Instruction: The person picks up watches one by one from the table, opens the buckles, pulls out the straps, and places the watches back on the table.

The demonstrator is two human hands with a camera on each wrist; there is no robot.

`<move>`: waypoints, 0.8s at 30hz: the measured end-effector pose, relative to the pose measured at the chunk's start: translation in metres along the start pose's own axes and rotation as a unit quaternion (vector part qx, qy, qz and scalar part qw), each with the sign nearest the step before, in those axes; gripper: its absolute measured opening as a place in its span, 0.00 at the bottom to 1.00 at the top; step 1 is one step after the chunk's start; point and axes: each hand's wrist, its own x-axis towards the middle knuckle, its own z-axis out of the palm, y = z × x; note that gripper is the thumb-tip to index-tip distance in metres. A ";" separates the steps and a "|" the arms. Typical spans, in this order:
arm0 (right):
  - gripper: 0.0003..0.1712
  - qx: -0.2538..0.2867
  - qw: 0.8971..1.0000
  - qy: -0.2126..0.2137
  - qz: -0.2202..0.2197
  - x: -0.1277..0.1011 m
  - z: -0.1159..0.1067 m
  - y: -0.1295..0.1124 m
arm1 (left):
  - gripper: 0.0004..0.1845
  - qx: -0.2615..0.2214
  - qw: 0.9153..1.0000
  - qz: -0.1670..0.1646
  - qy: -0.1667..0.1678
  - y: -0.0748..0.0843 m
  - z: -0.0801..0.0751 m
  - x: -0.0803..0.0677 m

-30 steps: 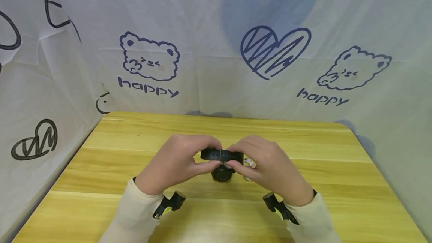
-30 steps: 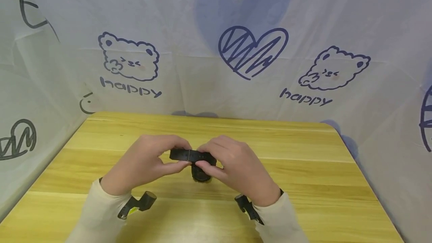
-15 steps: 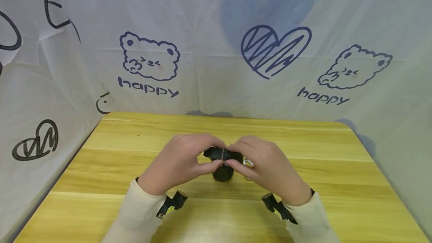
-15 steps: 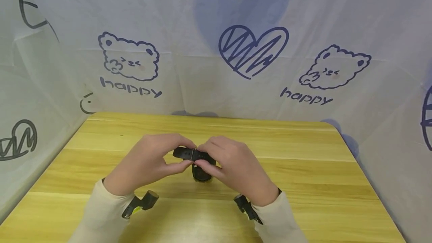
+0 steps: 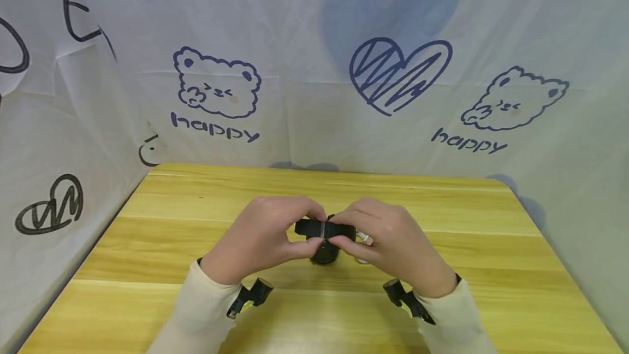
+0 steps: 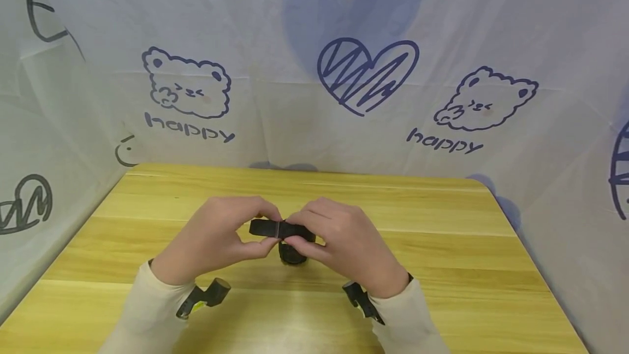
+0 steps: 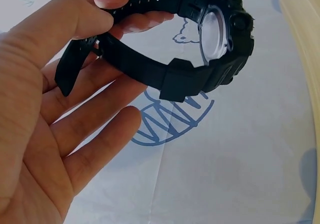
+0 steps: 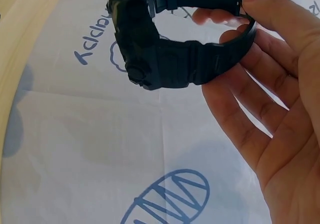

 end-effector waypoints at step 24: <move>0.14 -0.019 0.999 -0.015 0.030 0.001 0.003 -0.003 | 0.16 0.016 1.000 0.006 0.001 0.000 0.003 0.002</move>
